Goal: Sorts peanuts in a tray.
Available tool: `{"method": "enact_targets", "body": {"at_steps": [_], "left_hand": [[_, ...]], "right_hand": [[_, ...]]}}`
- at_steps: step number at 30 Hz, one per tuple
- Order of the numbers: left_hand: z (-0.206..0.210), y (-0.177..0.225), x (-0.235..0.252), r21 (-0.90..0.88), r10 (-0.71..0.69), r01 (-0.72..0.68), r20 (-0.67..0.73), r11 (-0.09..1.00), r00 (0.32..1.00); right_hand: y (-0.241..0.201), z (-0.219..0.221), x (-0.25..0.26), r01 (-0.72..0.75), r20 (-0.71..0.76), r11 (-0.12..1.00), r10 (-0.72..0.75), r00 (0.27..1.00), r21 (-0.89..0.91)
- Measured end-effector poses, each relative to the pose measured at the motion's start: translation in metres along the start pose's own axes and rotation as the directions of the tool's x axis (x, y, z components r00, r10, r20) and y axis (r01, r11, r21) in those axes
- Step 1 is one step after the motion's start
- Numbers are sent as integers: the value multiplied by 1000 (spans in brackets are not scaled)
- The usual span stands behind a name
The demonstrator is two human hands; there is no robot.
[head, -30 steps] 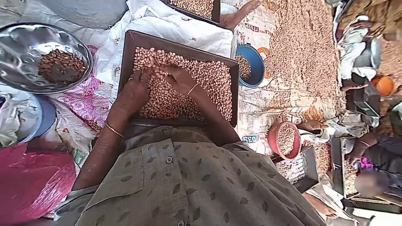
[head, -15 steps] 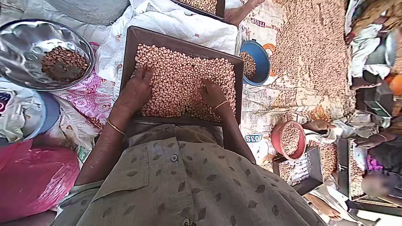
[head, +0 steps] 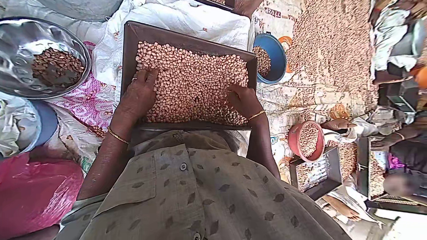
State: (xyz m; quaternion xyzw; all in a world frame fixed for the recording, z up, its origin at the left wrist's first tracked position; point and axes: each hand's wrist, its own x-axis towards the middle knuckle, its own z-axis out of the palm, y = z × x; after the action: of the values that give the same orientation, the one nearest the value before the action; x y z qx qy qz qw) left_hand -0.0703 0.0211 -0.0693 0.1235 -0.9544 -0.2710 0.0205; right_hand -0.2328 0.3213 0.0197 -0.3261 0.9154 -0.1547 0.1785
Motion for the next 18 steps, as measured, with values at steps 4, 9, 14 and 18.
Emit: {"method": "enact_targets", "body": {"at_steps": [4, 9, 14, 18], "left_hand": [[0, 0, -1, 1, 11, -11, -22, 1000, 1000], [-1, 0, -2, 11, -5, 5, -1, 1000, 1000], [-1, 1, -3, 12, -3, 3, -3, 1000, 1000], [-2, 4, -7, 10, -20, 20, -3, 1000, 1000]], "right_hand": [[4, 1, -25, -98, 207, 988, 122, 971, -123], [-42, 52, -2, -60, 362, 997, 72, 929, -44], [-78, 90, 23, 239, -30, 766, -276, 961, 597], [-54, 53, 48, 177, -168, 686, -81, 983, 706]]}}
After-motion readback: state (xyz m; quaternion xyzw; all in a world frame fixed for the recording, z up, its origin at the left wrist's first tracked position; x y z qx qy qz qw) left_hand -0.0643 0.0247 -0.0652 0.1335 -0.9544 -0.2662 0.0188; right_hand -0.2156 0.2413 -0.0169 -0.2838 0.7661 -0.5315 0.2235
